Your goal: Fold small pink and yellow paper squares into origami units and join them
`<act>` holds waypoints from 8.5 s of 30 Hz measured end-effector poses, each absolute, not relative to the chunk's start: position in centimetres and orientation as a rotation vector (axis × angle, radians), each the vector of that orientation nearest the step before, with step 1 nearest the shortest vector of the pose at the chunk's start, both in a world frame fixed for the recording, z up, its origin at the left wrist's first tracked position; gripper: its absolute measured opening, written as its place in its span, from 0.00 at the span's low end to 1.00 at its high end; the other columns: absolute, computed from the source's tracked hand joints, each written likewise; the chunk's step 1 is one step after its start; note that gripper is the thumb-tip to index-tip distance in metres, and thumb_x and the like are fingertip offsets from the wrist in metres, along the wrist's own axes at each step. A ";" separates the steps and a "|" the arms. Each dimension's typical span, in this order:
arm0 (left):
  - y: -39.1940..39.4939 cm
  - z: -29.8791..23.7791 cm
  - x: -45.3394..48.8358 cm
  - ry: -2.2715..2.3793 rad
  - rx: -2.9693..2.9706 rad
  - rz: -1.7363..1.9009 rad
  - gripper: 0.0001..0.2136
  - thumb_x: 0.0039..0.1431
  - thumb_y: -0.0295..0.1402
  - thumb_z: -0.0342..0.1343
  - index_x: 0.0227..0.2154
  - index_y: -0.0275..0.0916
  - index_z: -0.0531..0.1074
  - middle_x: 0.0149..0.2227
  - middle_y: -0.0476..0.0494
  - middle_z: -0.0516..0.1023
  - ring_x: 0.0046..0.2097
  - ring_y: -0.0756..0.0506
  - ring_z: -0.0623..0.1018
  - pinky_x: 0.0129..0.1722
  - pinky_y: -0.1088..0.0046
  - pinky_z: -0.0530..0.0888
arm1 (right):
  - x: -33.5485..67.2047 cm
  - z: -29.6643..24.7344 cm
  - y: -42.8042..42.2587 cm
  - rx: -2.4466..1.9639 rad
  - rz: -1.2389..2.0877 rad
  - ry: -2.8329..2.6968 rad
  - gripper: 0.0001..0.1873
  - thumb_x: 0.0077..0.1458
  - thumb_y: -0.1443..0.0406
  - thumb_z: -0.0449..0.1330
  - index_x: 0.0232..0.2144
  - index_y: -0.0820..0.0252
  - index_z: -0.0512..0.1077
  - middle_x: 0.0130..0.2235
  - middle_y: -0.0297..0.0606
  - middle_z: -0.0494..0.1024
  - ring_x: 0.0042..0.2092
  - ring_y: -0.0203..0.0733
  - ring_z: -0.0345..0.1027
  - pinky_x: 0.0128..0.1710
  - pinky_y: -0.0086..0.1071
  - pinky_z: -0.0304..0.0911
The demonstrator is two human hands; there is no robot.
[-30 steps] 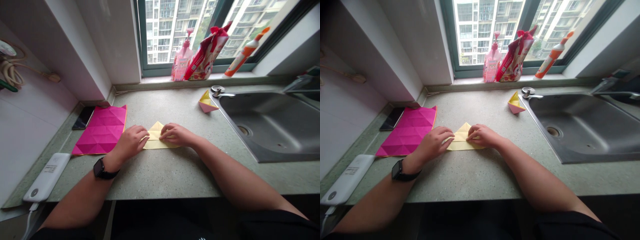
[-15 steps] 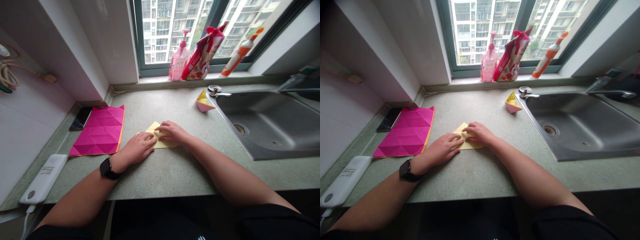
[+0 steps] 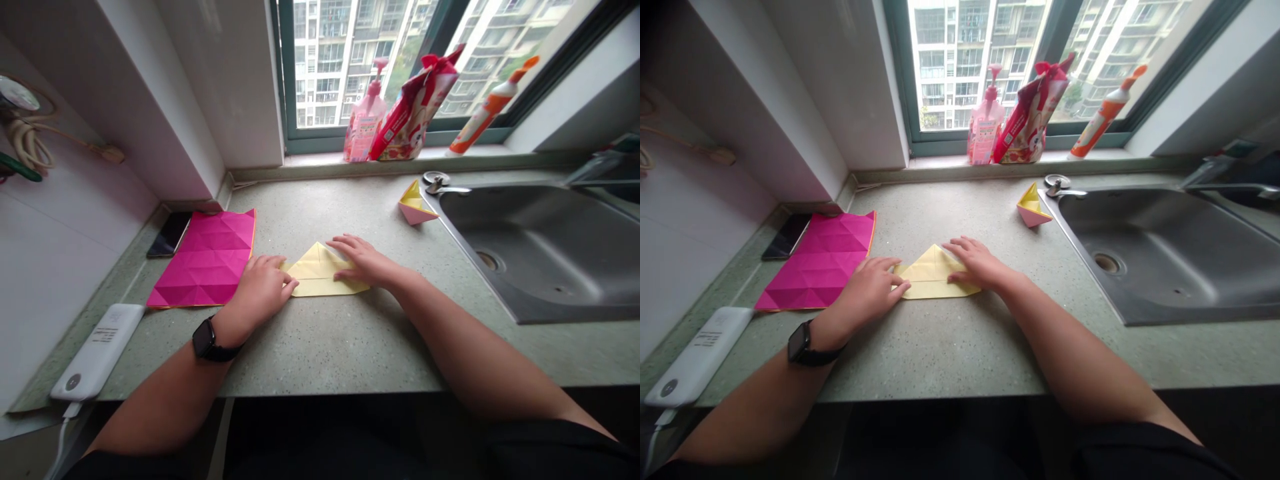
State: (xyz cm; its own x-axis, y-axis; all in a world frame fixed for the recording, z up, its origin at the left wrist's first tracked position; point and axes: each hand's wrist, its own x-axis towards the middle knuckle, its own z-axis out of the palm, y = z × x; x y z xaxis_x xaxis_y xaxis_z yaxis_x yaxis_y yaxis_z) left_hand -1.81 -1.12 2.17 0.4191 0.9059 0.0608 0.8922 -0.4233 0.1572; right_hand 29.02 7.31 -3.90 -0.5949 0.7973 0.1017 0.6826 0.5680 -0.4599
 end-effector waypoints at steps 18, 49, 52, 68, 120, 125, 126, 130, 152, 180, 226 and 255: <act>-1.8 2.9 -2.0 1.761 2.611 0.102 0.19 0.73 0.41 0.56 0.30 0.39 0.86 0.39 0.36 0.84 0.42 0.37 0.80 0.51 0.53 0.75 | 34.4 -2.8 9.6 -1.229 0.882 -2.551 0.44 0.53 0.52 0.77 0.71 0.39 0.72 0.79 0.37 0.59 0.80 0.65 0.45 0.78 0.64 0.47; -1.2 -0.2 -0.4 1.069 2.608 0.369 0.19 0.70 0.36 0.66 0.59 0.39 0.71 0.65 0.33 0.76 0.67 0.34 0.75 0.68 0.53 0.74 | 29.5 -2.0 8.0 -1.057 1.015 -2.153 0.23 0.60 0.64 0.68 0.57 0.51 0.81 0.57 0.44 0.82 0.48 0.47 0.81 0.52 0.44 0.80; -1.1 -0.2 -0.5 1.063 2.604 0.395 0.20 0.70 0.37 0.66 0.60 0.39 0.70 0.64 0.33 0.76 0.66 0.34 0.75 0.66 0.52 0.75 | 29.1 -1.8 7.6 -1.028 1.092 -2.128 0.23 0.57 0.68 0.68 0.54 0.49 0.83 0.57 0.42 0.81 0.47 0.45 0.81 0.53 0.43 0.79; -0.6 0.5 -0.8 1.183 2.707 0.664 0.18 0.65 0.20 0.60 0.53 0.44 0.81 0.54 0.42 0.85 0.54 0.38 0.82 0.55 0.58 0.80 | 27.4 0.1 5.8 -0.941 1.813 -1.497 0.24 0.47 0.62 0.79 0.48 0.54 0.84 0.45 0.38 0.85 0.39 0.38 0.76 0.40 0.33 0.72; 0.4 0.3 -1.3 1.327 2.653 0.493 0.06 0.69 0.26 0.63 0.39 0.42 0.84 0.38 0.44 0.86 0.40 0.42 0.81 0.42 0.65 0.72 | 26.5 -0.2 4.3 -0.785 0.607 -2.515 0.07 0.67 0.57 0.67 0.42 0.51 0.82 0.45 0.42 0.81 0.50 0.50 0.74 0.53 0.45 0.70; 0.4 0.1 -1.1 1.239 2.653 0.499 0.06 0.69 0.26 0.63 0.42 0.42 0.84 0.40 0.44 0.86 0.42 0.42 0.82 0.44 0.65 0.73 | 26.5 -1.0 4.5 -0.880 0.521 -2.556 0.12 0.63 0.65 0.67 0.49 0.50 0.81 0.47 0.42 0.82 0.48 0.49 0.75 0.49 0.42 0.69; 0.4 0.0 -1.1 1.229 2.649 0.505 0.07 0.69 0.26 0.63 0.42 0.42 0.84 0.40 0.45 0.86 0.42 0.42 0.82 0.44 0.65 0.73 | 26.5 -1.1 4.6 -0.901 0.519 -2.556 0.12 0.64 0.67 0.65 0.48 0.50 0.81 0.46 0.41 0.82 0.47 0.48 0.75 0.47 0.41 0.68; 0.7 -0.1 -1.3 1.258 2.647 0.542 0.08 0.69 0.24 0.60 0.38 0.42 0.83 0.39 0.44 0.85 0.41 0.42 0.82 0.44 0.64 0.74 | 26.9 -1.0 4.9 -0.922 0.546 -2.574 0.10 0.67 0.67 0.60 0.42 0.51 0.82 0.43 0.39 0.83 0.43 0.46 0.75 0.43 0.38 0.67; 0.2 0.5 -1.2 1.345 2.455 0.512 0.10 0.75 0.35 0.58 0.37 0.40 0.82 0.35 0.44 0.85 0.34 0.44 0.80 0.40 0.67 0.73 | 27.6 -1.1 5.3 -1.059 0.616 -2.570 0.16 0.66 0.63 0.63 0.54 0.48 0.83 0.39 0.38 0.87 0.35 0.42 0.76 0.38 0.35 0.65; 0.4 -0.5 -1.3 1.298 2.650 0.600 0.18 0.68 0.18 0.56 0.52 0.43 0.83 0.54 0.40 0.80 0.56 0.38 0.77 0.59 0.55 0.75 | 27.2 -1.5 5.4 -1.158 0.282 -2.557 0.18 0.62 0.69 0.70 0.53 0.48 0.82 0.50 0.41 0.81 0.48 0.48 0.76 0.51 0.41 0.70; -0.6 0.4 -0.7 1.119 2.689 0.325 0.15 0.72 0.27 0.59 0.54 0.49 0.85 0.53 0.42 0.83 0.53 0.39 0.80 0.68 0.44 0.68 | 24.9 -0.1 4.6 -1.431 0.322 -2.638 0.13 0.62 0.55 0.74 0.35 0.53 0.77 0.42 0.39 0.84 0.43 0.48 0.74 0.40 0.39 0.53; -1.0 0.8 -0.6 1.128 2.716 0.307 0.13 0.74 0.30 0.57 0.52 0.48 0.85 0.54 0.41 0.83 0.53 0.38 0.80 0.69 0.41 0.66 | 28.2 0.7 5.3 -1.038 0.361 -2.374 0.13 0.70 0.59 0.58 0.38 0.56 0.81 0.37 0.40 0.81 0.38 0.42 0.72 0.41 0.38 0.65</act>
State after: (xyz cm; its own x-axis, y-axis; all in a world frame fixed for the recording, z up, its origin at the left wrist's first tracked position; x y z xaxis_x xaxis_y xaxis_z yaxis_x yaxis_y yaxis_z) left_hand -0.57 -0.97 0.84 0.6900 0.7139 0.1192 0.6757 -0.6944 0.2474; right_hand 28.23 5.31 0.65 -0.5715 0.7410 0.3526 0.6025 0.6706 -0.4327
